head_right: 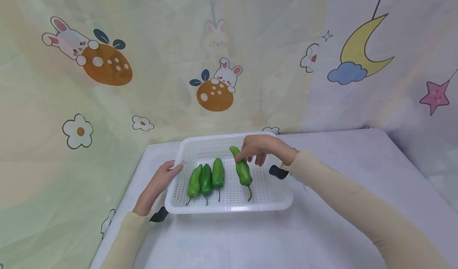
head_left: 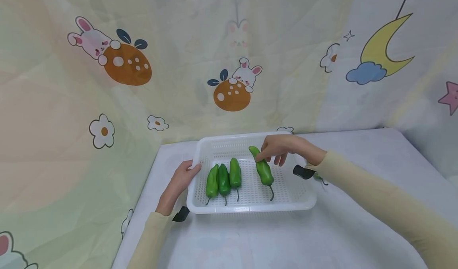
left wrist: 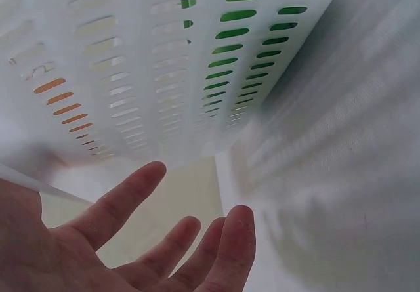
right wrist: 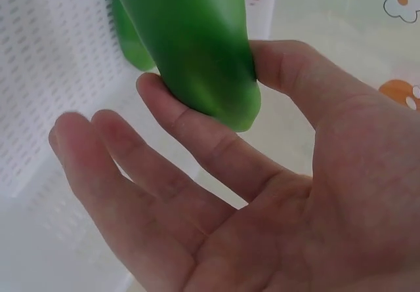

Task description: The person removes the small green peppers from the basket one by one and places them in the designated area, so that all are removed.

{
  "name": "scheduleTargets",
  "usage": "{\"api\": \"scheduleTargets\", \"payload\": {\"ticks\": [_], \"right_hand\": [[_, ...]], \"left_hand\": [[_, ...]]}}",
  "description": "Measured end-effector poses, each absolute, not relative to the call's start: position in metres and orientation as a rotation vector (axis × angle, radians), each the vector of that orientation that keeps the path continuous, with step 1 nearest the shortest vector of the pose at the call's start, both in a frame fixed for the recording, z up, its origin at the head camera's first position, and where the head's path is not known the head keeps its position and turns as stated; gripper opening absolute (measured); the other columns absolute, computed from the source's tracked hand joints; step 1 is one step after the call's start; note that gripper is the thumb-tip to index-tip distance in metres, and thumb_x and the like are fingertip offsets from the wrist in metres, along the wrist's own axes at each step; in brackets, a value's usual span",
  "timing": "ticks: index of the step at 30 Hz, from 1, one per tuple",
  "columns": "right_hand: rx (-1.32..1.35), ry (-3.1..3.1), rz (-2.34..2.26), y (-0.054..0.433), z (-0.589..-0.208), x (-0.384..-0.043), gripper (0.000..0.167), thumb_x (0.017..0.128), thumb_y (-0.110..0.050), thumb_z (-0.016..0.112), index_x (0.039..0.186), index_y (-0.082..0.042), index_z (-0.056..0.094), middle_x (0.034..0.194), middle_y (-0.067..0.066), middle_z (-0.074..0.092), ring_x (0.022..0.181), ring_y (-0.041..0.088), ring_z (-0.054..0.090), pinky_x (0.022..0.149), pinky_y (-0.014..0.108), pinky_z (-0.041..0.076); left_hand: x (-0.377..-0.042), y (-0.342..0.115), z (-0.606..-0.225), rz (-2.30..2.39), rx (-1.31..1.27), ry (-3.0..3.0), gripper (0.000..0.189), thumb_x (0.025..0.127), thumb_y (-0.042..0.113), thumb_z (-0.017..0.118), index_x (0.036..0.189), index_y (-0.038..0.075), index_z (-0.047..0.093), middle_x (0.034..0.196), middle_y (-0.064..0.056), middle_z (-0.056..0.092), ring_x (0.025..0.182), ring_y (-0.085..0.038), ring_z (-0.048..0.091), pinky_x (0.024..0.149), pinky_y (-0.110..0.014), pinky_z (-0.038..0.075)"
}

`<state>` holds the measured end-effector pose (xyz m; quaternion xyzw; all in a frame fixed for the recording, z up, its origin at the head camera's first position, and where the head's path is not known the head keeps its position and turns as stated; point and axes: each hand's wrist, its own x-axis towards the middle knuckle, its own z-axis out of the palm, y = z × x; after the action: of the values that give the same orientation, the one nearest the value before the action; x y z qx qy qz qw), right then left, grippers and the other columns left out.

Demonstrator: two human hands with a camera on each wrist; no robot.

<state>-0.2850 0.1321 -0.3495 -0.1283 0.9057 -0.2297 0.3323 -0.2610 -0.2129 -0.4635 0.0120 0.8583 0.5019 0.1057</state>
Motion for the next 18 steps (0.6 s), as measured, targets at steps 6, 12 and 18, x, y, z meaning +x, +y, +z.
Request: {"api": "scheduleTargets", "payload": {"ticks": [6,12,18], "right_hand": [[-0.347,2.366,-0.617,0.141,-0.341,-0.282,0.033,0.093,-0.042,0.065,0.097,-0.011,0.076,0.113,0.014,0.068,0.086,0.022,0.072,0.072,0.034,0.064],[-0.331,2.381,-0.625,0.150,-0.335,-0.280,0.035,0.092,-0.043,0.066,0.103,-0.011,0.076,0.110,0.012,0.069,0.088,0.021,0.072,0.074,0.035,0.064],[-0.322,2.388,-0.661,0.162,-0.330,-0.280,0.039,0.093,-0.043,0.067,0.110,-0.009,0.075,0.109,0.011,0.070,0.087,0.021,0.072,0.075,0.036,0.064]], "left_hand": [[-0.261,-0.213,-0.465,1.473,0.011,2.531,0.045,0.103,0.041,0.053,0.139,0.013,0.058,0.115,-0.018,0.072,0.089,-0.028,0.076,0.067,-0.037,0.065],[-0.258,-0.212,-0.463,1.473,-0.007,2.533,0.046,0.102,0.040,0.053,0.139,0.013,0.058,0.114,-0.017,0.073,0.088,-0.026,0.076,0.068,-0.037,0.065],[-0.257,-0.212,-0.463,1.448,-0.056,2.553,0.053,0.102,0.043,0.054,0.143,0.009,0.051,0.127,-0.021,0.064,0.093,-0.026,0.075,0.070,-0.036,0.065]]}}
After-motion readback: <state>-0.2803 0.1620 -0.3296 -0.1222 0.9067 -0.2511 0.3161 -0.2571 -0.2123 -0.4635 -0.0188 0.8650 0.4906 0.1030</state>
